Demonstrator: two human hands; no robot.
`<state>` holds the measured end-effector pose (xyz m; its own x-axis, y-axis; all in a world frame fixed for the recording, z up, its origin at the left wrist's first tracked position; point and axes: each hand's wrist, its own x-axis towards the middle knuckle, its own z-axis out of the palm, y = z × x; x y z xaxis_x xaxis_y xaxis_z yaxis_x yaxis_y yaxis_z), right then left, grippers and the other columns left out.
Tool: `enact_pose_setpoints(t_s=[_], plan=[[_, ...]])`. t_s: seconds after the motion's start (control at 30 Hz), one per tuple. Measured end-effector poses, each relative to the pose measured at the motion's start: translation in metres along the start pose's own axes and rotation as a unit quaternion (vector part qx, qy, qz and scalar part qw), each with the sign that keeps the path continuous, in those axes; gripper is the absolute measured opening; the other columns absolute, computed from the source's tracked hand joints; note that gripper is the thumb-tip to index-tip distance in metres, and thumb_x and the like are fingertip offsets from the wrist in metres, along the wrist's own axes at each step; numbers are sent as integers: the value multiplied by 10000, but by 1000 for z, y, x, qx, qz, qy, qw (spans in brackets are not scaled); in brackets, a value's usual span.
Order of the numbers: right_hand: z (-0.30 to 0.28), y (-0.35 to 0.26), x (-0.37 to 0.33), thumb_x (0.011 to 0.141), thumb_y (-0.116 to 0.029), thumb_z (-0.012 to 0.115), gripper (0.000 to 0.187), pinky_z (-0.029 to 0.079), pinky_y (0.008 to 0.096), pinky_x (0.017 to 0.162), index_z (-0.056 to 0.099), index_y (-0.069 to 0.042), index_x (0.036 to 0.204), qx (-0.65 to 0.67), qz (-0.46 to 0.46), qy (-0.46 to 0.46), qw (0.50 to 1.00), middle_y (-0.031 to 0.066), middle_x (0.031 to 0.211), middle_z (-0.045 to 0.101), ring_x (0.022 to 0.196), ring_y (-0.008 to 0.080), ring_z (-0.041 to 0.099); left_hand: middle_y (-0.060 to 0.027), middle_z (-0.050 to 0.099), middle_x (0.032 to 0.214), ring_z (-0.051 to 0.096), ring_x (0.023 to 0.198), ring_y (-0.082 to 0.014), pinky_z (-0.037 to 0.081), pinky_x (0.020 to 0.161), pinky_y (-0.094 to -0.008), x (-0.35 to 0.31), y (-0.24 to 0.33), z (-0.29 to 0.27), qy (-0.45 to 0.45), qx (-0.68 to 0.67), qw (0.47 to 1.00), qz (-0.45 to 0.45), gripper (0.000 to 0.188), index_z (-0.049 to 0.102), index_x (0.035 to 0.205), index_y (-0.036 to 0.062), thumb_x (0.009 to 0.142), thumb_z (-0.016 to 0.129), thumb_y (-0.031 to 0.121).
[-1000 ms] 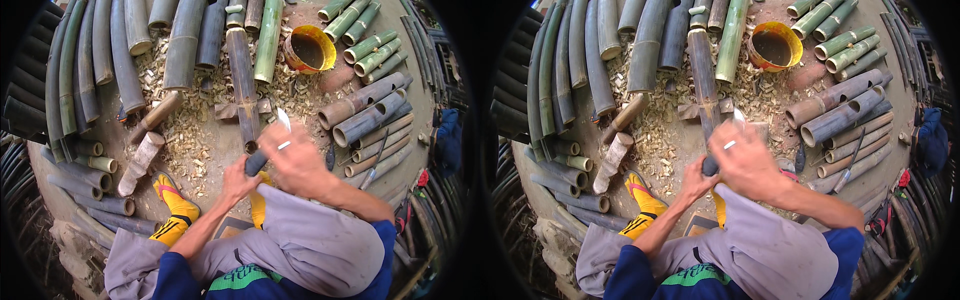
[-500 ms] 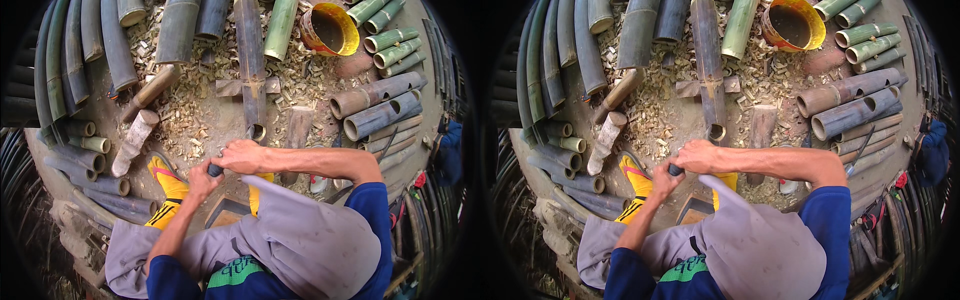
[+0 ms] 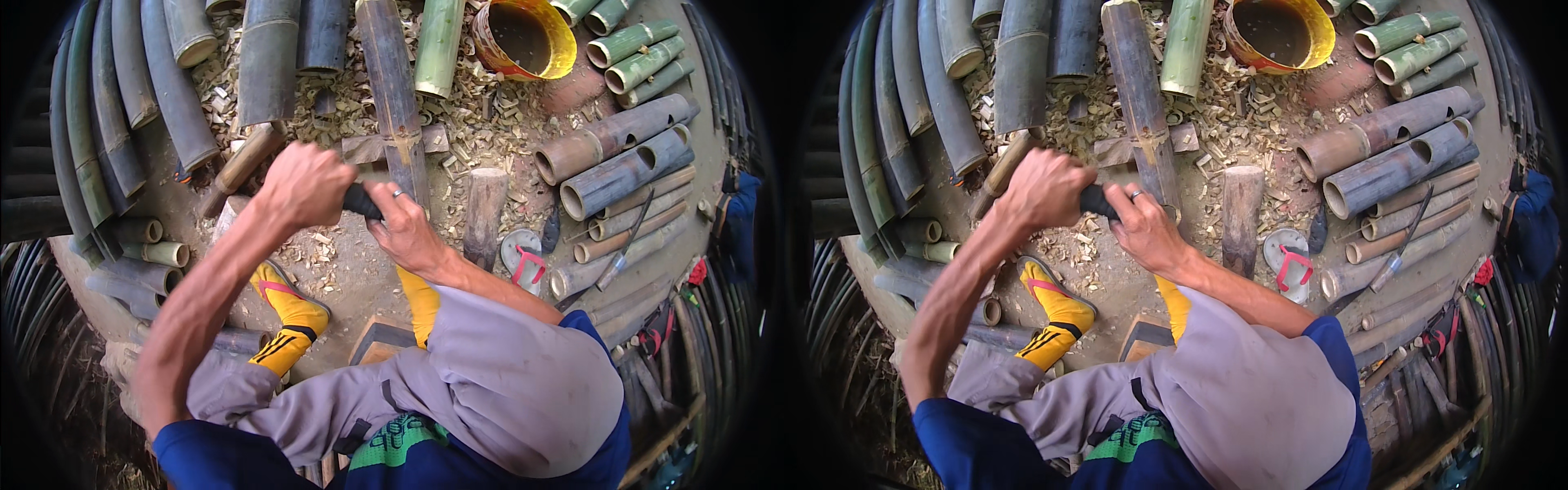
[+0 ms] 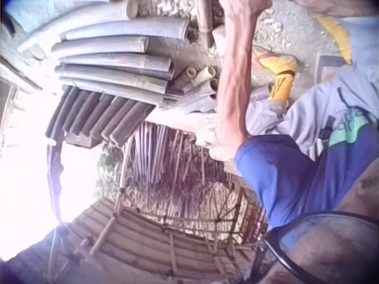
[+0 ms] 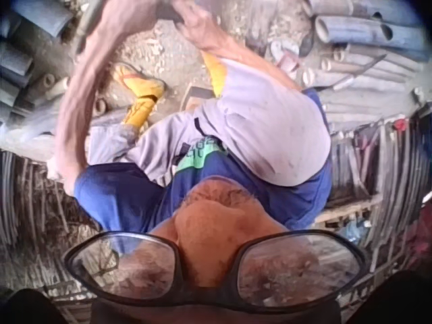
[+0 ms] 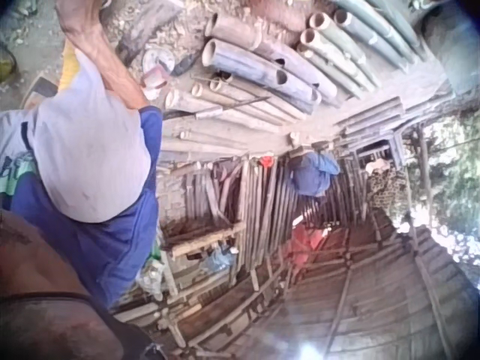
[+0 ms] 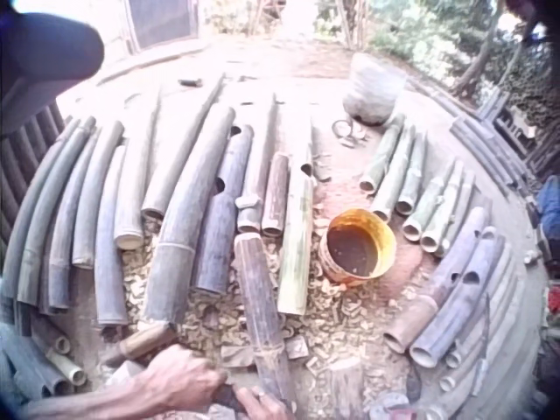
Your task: The person fits two segments of bamboo together and uses a knife and wooden mallet to carve out a joint between them.
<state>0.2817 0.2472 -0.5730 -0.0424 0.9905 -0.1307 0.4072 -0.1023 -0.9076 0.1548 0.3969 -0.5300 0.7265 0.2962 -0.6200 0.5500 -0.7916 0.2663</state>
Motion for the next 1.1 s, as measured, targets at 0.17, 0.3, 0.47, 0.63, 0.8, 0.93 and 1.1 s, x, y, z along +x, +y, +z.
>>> enact_pose_setpoints(t_s=[0.17,0.3,0.47,0.63,0.8,0.93,1.1], plan=[[30,-7,1,771,47,593,496,511,475,636,375,-37,1209,78,57,6,995,257,881,562,761,452,612,-77,620,628,642,610,-280,524,589,-394,8,-26,6,-70,17,994,81,178,625,725,105,557,667,146],[25,3,-9,778,-18,596,454,503,492,612,411,-70,1190,-12,39,-184,982,260,844,587,793,455,625,-112,651,645,657,598,-272,553,602,-412,-31,-17,67,-47,-158,986,-8,210,673,808,102,623,653,200],[9,8,-18,769,-126,595,352,513,486,533,466,-118,1096,-140,-44,-439,886,168,668,597,699,378,651,-202,672,756,667,732,-360,545,727,-428,-82,74,151,-32,-373,905,-203,375,667,981,91,660,728,275],[5,4,-29,733,-123,653,467,510,427,571,495,-145,1172,-161,-82,-407,896,144,808,617,730,347,639,-192,674,806,663,728,-377,542,707,-462,-93,97,162,-20,-376,902,-213,370,609,995,91,678,733,233],[39,1,-20,715,-80,680,578,506,454,720,447,-78,1244,-17,8,-55,998,201,956,566,835,384,614,-93,630,691,649,612,-293,515,540,-414,-34,-18,34,30,-25,996,86,176,593,784,85,624,651,132],[25,0,-19,736,-92,645,537,501,487,720,449,-115,1235,-7,56,-200,978,207,897,583,826,407,610,-166,645,650,662,597,-317,538,563,-420,-44,-1,59,-55,-117,991,-33,203,654,835,88,639,636,138],[22,-2,-34,726,-77,657,469,491,483,695,459,-130,1148,-145,-16,-327,934,186,838,580,773,395,607,-169,673,732,677,679,-333,559,667,-439,-81,50,118,-18,-286,953,-93,320,644,969,101,678,687,228]])
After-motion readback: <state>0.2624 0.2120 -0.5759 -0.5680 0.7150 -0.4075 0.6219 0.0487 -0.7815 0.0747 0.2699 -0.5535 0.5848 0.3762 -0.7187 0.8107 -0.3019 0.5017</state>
